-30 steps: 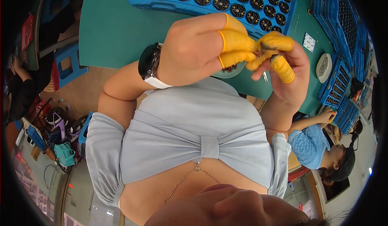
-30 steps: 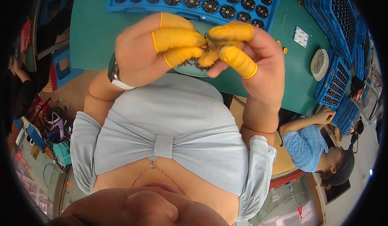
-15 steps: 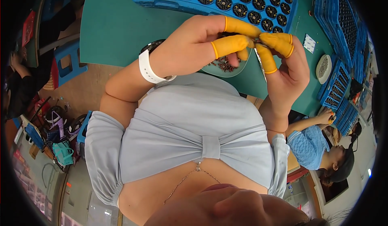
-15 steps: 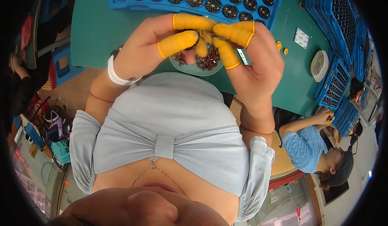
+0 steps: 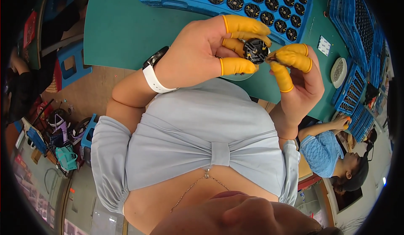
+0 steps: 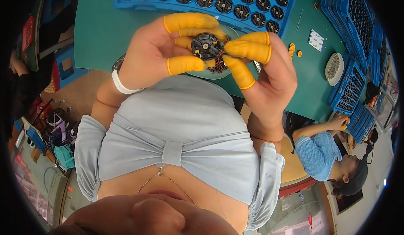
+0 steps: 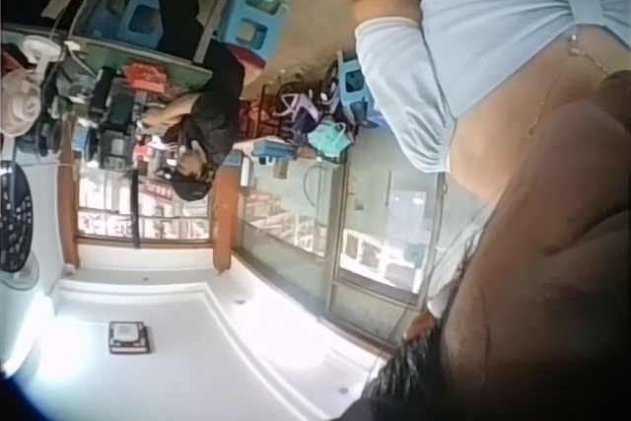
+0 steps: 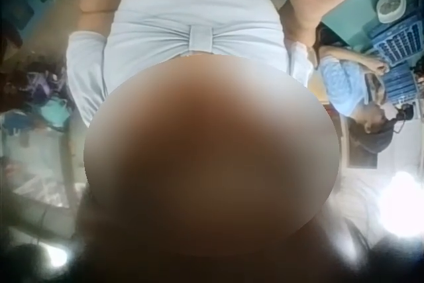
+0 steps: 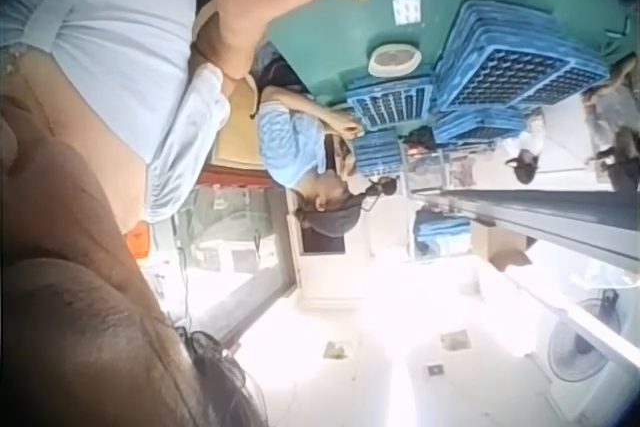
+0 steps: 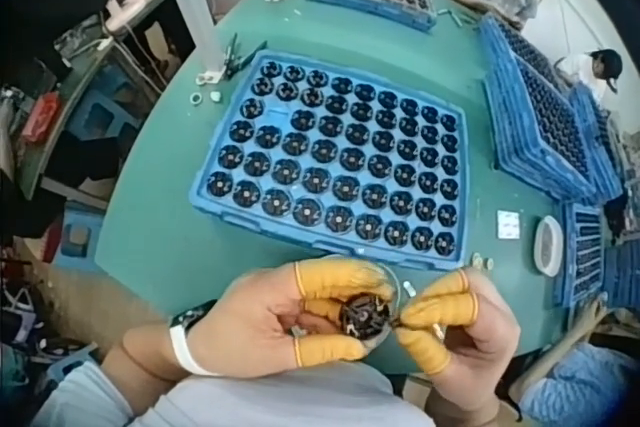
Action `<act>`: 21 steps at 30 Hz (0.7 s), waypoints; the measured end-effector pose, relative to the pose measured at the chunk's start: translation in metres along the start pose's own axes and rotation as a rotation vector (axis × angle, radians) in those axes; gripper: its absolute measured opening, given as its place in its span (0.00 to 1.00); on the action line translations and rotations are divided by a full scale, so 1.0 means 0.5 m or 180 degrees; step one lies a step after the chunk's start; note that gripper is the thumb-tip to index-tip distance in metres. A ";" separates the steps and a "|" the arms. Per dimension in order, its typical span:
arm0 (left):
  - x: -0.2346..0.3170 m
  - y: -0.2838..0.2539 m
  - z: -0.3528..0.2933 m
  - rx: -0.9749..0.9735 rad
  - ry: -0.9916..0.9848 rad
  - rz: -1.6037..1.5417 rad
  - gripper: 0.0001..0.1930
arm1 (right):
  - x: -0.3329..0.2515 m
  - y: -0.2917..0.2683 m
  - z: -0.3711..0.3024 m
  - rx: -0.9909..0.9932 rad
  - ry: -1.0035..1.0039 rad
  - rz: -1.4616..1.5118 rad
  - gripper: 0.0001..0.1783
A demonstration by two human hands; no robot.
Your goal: The person assembles small electronic components by hand at a manual assembly station, taking small parts from a plastic tray.
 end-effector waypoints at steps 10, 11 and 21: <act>0.002 -0.002 0.006 0.0075 0.0129 -0.0288 0.22 | 0.010 0.005 0.000 -0.0058 0.0217 0.0336 0.08; 0.000 -0.003 0.007 0.0076 0.0128 -0.0287 0.22 | 0.011 0.005 0.001 -0.0061 0.0126 0.0313 0.08; 0.001 0.002 0.008 0.0040 -0.0100 -0.0357 0.23 | 0.061 -0.020 -0.013 0.0192 0.1012 0.2278 0.10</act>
Point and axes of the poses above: each hand's wrist, its own z-axis towards the middle knuckle, its own y-axis out of the palm, x = y × z, the point moved 2 cm from there along z, towards the middle knuckle, and after that the axes turned 6 degrees about -y, right-handed, at the moved point
